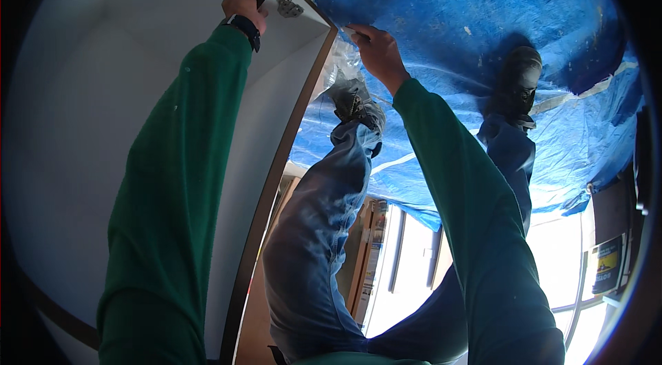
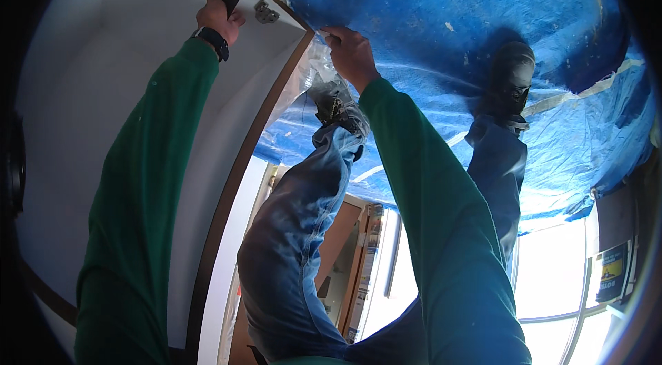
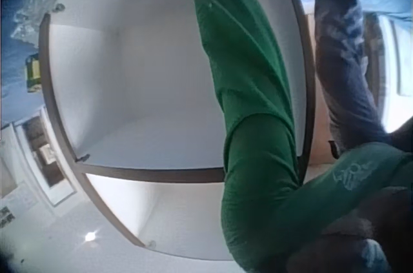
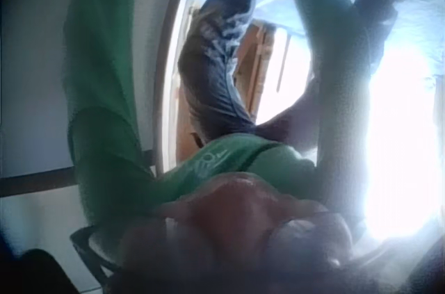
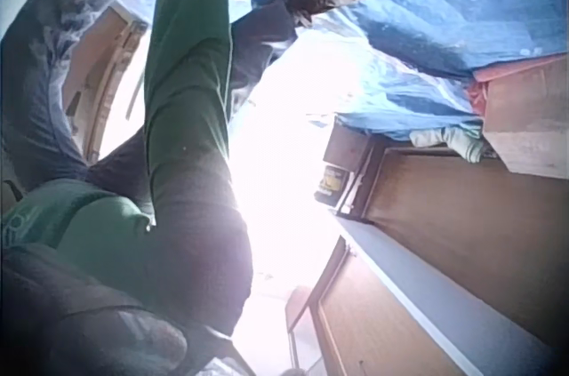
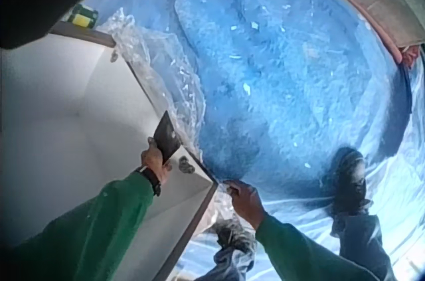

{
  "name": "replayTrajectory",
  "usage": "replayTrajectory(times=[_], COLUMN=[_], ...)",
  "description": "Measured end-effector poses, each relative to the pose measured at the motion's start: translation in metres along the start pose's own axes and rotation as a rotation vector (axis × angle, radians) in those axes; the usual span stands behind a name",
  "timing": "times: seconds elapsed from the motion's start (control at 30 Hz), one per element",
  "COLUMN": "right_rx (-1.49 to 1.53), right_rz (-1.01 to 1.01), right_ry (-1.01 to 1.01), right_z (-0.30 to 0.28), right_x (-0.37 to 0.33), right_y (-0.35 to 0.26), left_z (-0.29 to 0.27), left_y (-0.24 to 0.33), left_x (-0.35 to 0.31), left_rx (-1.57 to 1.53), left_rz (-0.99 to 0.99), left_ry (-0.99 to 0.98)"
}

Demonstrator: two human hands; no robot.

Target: The person sands the edges of a wooden cabinet shelf using a piece of sandpaper.

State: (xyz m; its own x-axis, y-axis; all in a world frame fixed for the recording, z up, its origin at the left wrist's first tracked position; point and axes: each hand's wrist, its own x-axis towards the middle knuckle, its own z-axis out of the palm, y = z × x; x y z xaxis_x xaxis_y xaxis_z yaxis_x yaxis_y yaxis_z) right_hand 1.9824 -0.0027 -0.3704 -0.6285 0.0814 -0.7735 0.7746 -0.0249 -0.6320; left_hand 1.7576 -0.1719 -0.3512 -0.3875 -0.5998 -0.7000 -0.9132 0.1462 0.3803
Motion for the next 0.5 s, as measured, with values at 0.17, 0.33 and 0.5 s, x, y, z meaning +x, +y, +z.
replayTrajectory(times=[0.17,0.33,0.5], right_rx=[-0.085,-0.093,-0.049], right_rz=[-0.164,-0.197,-0.178], right_ry=[0.094,0.136,0.206], right_z=[0.017,0.029,0.039], right_x=[0.005,0.004,-0.001], right_y=[0.013,0.015,0.017], left_z=[0.004,0.001,0.005], left_y=[-0.008,-0.005,-0.001], left_x=[0.003,-0.005,-0.026], left_rx=[-0.043,-0.032,-0.017], left_rz=[0.046,0.062,0.040], left_ry=[-0.072,-0.106,-0.151])
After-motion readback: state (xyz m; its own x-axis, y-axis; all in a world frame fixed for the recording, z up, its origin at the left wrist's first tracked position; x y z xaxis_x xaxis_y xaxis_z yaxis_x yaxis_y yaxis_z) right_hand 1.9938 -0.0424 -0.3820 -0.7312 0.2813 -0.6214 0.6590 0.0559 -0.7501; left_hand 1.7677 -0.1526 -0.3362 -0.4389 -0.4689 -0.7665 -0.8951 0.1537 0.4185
